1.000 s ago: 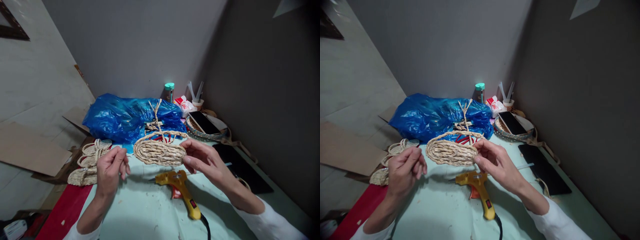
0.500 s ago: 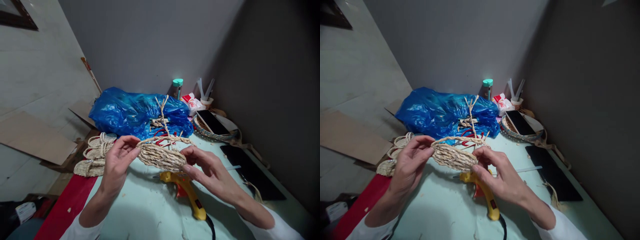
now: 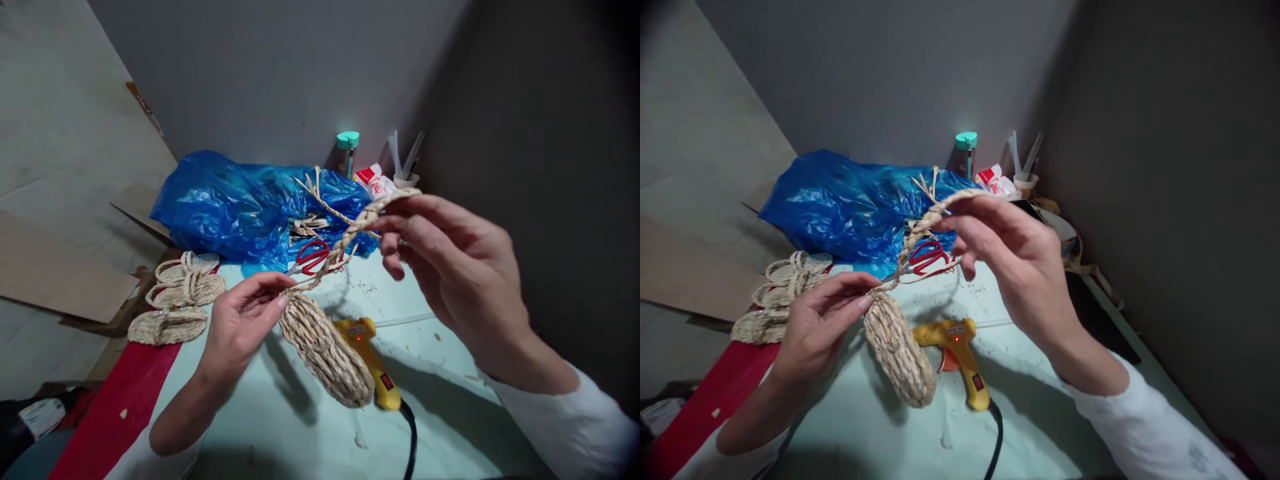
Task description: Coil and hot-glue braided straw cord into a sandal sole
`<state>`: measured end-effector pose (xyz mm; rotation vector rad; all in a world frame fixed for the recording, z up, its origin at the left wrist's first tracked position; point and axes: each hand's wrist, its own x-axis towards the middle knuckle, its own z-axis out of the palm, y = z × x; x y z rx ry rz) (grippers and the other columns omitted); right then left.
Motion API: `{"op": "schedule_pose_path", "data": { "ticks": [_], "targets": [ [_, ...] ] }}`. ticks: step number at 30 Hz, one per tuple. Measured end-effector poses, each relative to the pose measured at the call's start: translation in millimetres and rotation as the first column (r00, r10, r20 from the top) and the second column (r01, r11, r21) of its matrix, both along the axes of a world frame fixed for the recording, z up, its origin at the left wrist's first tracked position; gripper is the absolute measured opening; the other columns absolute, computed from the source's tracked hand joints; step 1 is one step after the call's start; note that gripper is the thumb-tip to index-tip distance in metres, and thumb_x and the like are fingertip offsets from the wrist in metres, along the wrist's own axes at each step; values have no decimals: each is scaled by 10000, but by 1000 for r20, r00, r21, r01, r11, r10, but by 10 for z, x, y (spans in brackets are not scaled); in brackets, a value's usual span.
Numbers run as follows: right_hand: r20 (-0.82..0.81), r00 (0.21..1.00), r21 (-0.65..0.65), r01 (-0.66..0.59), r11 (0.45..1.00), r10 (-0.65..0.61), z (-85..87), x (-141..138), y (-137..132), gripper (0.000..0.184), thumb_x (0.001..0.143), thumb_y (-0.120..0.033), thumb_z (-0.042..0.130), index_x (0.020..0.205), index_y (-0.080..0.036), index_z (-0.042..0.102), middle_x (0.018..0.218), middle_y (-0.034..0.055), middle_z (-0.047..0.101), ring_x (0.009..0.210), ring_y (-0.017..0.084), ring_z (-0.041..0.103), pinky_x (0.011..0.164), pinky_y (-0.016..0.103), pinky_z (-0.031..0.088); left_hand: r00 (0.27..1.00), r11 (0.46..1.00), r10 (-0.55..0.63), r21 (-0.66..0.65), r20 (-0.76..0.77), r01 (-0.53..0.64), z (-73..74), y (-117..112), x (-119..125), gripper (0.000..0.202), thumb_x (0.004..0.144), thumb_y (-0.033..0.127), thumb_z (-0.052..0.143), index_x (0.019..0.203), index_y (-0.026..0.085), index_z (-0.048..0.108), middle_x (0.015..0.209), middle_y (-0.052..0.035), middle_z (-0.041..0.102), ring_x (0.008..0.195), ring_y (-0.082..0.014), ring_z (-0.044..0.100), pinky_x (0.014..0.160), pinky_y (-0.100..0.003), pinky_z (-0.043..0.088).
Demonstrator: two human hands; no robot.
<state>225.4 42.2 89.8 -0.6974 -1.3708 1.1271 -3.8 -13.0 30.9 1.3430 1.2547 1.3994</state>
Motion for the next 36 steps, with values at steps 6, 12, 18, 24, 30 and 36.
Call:
{"op": "schedule_pose_path", "data": {
  "ticks": [6, 12, 18, 24, 30, 36],
  "targets": [
    [307, 947, 100, -126, 987, 90, 139, -321, 575, 165, 1001, -264, 577, 950, -134, 666, 895, 47, 714, 674, 86, 593, 528, 184, 430, 1000, 998, -21, -61, -18, 20, -40, -2, 0, 95, 823, 281, 778, 915, 279, 801, 880, 6, 769, 800, -130, 705, 741, -182, 544],
    [760, 603, -70, -294, 953, 242, -162, -358, 919, 233, 881, -99, 640, 649, -120, 628, 591, 17, 654, 549, 102, 564, 535, 217, 384, 971, 983, 56, -183, 231, -13, -93, 84, 9, 201, 716, 284, 863, 903, 238, 806, 847, 1, 755, 754, -107, 673, 686, -147, 530],
    [835, 458, -183, -291, 939, 305, -280, 256, 495, 271, 997, -255, 526, 784, -139, 646, 702, 36, 717, 597, 125, 642, 607, 229, 442, 894, 954, 235, -266, 382, -137, -93, 204, -18, 278, 630, 221, 886, 891, 196, 791, 812, -10, 735, 708, -111, 652, 651, -157, 541],
    [918, 299, -233, -127, 964, 261, -553, 590, -286, 399, 986, -522, 565, 893, -157, 698, 758, 57, 690, 643, 165, 579, 600, 272, 345, 925, 964, 226, -206, 305, -168, -180, 220, 12, 253, 702, 253, 849, 940, 214, 769, 853, -9, 725, 748, -144, 655, 689, -216, 540],
    [950, 234, -219, 39, 975, 204, -747, 357, -764, 322, 981, -470, 533, 921, -167, 623, 841, 78, 666, 675, 184, 516, 624, 305, 266, 925, 968, 213, -193, 314, -157, -194, 200, 72, 314, 677, 274, 869, 958, 183, 760, 820, -9, 727, 734, -132, 650, 679, -207, 516],
    [942, 238, -256, 61, 965, 235, -708, 266, -720, 178, 901, -335, 545, 818, -181, 581, 713, 40, 617, 564, 143, 398, 577, 310, 202, 932, 975, 203, -152, 302, -163, -159, 214, 62, 340, 680, 300, 864, 962, 154, 744, 812, -22, 736, 724, -137, 654, 684, -231, 501]
  ]
}}
